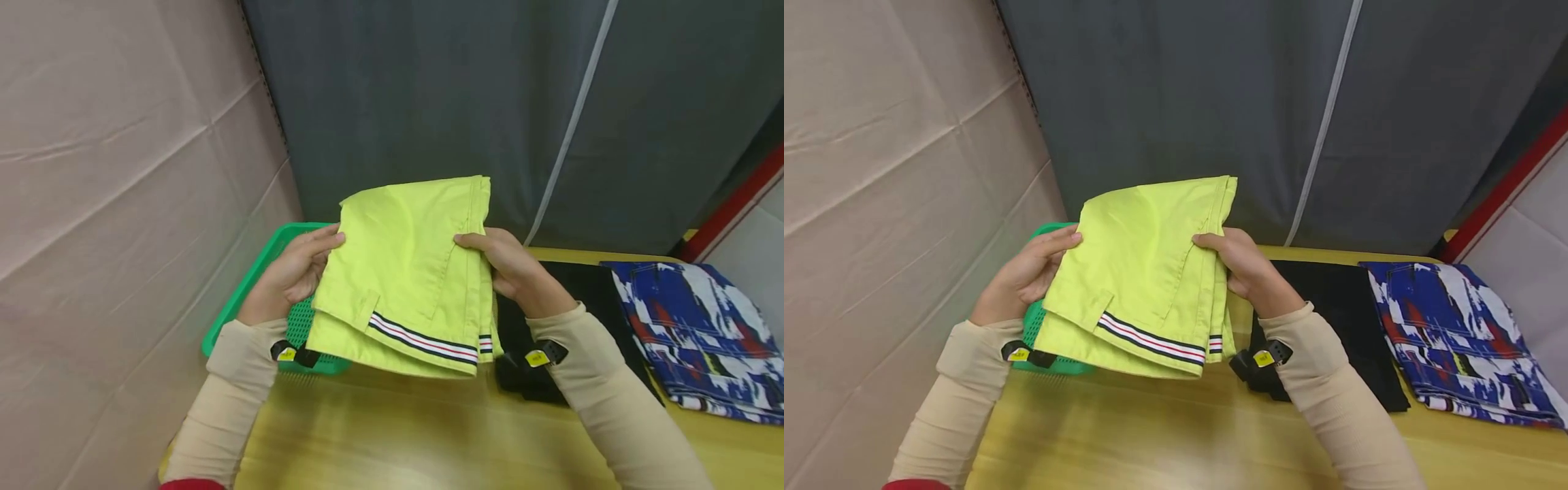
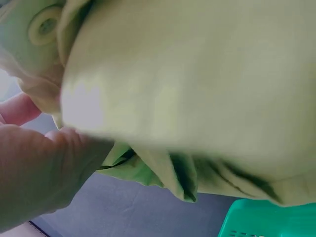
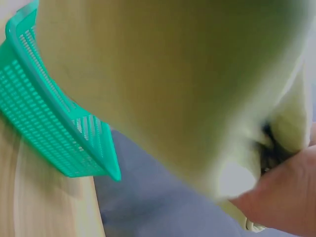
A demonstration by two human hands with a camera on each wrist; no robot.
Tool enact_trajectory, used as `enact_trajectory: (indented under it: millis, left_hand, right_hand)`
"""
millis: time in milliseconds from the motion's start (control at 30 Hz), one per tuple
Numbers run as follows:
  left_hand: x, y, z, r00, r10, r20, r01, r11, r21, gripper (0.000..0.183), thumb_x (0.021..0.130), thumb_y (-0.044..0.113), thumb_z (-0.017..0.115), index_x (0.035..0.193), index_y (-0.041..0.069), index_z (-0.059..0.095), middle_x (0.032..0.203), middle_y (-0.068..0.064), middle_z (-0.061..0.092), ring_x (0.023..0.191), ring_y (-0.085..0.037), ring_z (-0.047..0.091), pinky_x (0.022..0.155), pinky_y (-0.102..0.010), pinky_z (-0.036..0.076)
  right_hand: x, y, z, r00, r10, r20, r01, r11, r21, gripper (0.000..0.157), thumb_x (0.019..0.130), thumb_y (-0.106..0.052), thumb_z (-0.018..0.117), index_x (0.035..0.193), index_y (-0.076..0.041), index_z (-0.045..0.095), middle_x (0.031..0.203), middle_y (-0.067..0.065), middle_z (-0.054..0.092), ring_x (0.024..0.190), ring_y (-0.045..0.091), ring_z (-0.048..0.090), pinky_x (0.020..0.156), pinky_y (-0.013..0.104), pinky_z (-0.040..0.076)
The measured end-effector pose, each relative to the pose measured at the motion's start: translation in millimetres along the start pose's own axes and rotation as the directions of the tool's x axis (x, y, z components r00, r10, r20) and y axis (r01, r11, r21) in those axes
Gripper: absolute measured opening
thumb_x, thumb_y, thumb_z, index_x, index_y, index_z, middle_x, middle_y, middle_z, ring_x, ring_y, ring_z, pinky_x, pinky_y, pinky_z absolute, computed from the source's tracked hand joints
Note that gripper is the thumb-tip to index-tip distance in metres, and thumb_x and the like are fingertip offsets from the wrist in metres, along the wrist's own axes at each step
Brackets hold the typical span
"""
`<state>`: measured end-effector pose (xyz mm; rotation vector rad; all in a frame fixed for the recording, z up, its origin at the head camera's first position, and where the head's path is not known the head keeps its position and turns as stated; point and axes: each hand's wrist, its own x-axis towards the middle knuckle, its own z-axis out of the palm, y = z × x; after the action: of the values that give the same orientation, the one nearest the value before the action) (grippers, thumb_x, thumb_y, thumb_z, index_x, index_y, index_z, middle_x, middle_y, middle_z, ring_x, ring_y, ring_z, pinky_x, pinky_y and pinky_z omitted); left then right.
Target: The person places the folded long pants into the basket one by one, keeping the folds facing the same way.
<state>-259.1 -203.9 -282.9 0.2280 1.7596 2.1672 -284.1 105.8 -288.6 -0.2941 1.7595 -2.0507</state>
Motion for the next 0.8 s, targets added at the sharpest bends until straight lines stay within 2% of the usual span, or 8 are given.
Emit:
enact_trajectory:
  millis: [100, 200, 300, 400, 533, 633, 700, 800]
  left_hand:
    - [0.0, 0.5, -3.6, 0.999, 0.002, -0.039, -0.001, 1.000, 0.018, 0.068, 0.104, 0.021, 0.041, 0.156, 0.009, -0.001, 0.157, -0.017, 0.022, 0.108, -0.002, 0.061, 0.083, -0.017, 0.053]
    - [-0.7, 1.1, -9.2, 0.997, 0.002, -0.077, 0.001, 0.999, 0.046, 0.067, 0.104, 0.022, 0.041, 0.156, 0.009, 0.000, 0.156, -0.017, 0.024, 0.116, -0.008, 0.059, 0.086, -0.018, 0.053]
    - [-2.7, 2.6, -16.0, 0.994, 0.009, -0.107, 0.001, 0.996, 0.088, 0.068, 0.104, 0.022, 0.041, 0.156, 0.008, 0.000, 0.161, -0.015, 0.013, 0.138, -0.016, 0.039, 0.091, -0.016, 0.049]
    - [-5.7, 4.2, -23.3, 0.992, -0.007, -0.125, 0.019, 0.996, 0.090, 0.067, 0.103, 0.020, 0.042, 0.156, 0.008, 0.003, 0.162, -0.013, 0.007, 0.145, -0.019, 0.026, 0.093, -0.015, 0.049]
    - [-13.7, 3.5, -36.7, 0.994, -0.039, -0.105, 0.037, 0.999, -0.022, 0.065, 0.103, 0.013, 0.040, 0.156, 0.007, 0.002, 0.146, -0.009, 0.042, 0.119, -0.012, 0.058, 0.085, -0.018, 0.054]
    - [-20.8, 0.0, -48.5, 0.995, -0.042, -0.089, 0.034, 0.995, -0.091, 0.065, 0.103, 0.009, 0.038, 0.155, 0.005, 0.000, 0.121, 0.003, 0.060, 0.098, -0.008, 0.068, 0.081, -0.020, 0.056]
    - [-23.9, -2.9, -55.7, 0.994, -0.044, -0.097, 0.035, 0.995, -0.095, 0.065, 0.103, 0.008, 0.037, 0.155, 0.004, -0.001, 0.114, 0.005, 0.064, 0.096, -0.008, 0.068, 0.081, -0.020, 0.056]
    - [-27.1, -6.4, -63.1, 0.994, -0.049, -0.096, 0.041, 0.996, -0.080, 0.065, 0.103, 0.007, 0.037, 0.154, 0.002, -0.002, 0.107, 0.007, 0.067, 0.096, -0.008, 0.068, 0.080, -0.021, 0.057]
  right_hand:
    - [4, 1, 5.7, 1.000, 0.000, 0.016, 0.000, 1.000, 0.010, 0.044, 0.102, -0.012, 0.042, 0.140, 0.006, 0.030, 0.090, -0.004, 0.070, 0.082, 0.008, 0.072, 0.076, 0.025, 0.059]
    - [9, 3, 12.8, 1.000, 0.012, 0.024, -0.013, 0.999, 0.036, 0.049, 0.103, -0.011, 0.041, 0.145, 0.007, 0.025, 0.094, -0.003, 0.068, 0.085, 0.008, 0.071, 0.078, 0.026, 0.058]
    - [15, 7, 19.4, 1.000, 0.016, 0.023, -0.018, 0.998, 0.067, 0.050, 0.103, -0.011, 0.040, 0.147, 0.005, 0.023, 0.101, 0.000, 0.065, 0.087, 0.009, 0.071, 0.080, 0.027, 0.058]
    - [22, 11, 28.1, 1.000, 0.021, 0.015, -0.023, 0.995, 0.102, 0.049, 0.103, -0.010, 0.039, 0.148, 0.003, 0.023, 0.110, 0.005, 0.060, 0.089, 0.009, 0.070, 0.081, 0.027, 0.058]
    - [31, 18, 43.4, 0.999, 0.034, 0.018, -0.036, 0.986, 0.166, 0.049, 0.102, -0.006, 0.036, 0.149, -0.001, 0.021, 0.124, 0.011, 0.050, 0.107, 0.018, 0.064, 0.091, 0.031, 0.055]
    - [36, 25, 54.6, 0.998, 0.043, 0.046, -0.053, 0.969, 0.241, 0.053, 0.100, -0.002, 0.034, 0.150, -0.004, 0.016, 0.132, 0.013, 0.043, 0.129, 0.028, 0.048, 0.107, 0.039, 0.044]
    - [38, 30, 60.7, 0.996, 0.038, 0.076, -0.057, 0.959, 0.277, 0.057, 0.097, 0.001, 0.032, 0.150, -0.006, 0.013, 0.136, 0.013, 0.039, 0.138, 0.031, 0.035, 0.115, 0.043, 0.033]
    - [41, 39, 67.1, 0.993, 0.022, 0.117, -0.059, 0.944, 0.323, 0.067, 0.091, 0.007, 0.030, 0.151, -0.007, 0.005, 0.142, 0.013, 0.033, 0.140, 0.029, 0.029, 0.119, 0.043, 0.026]
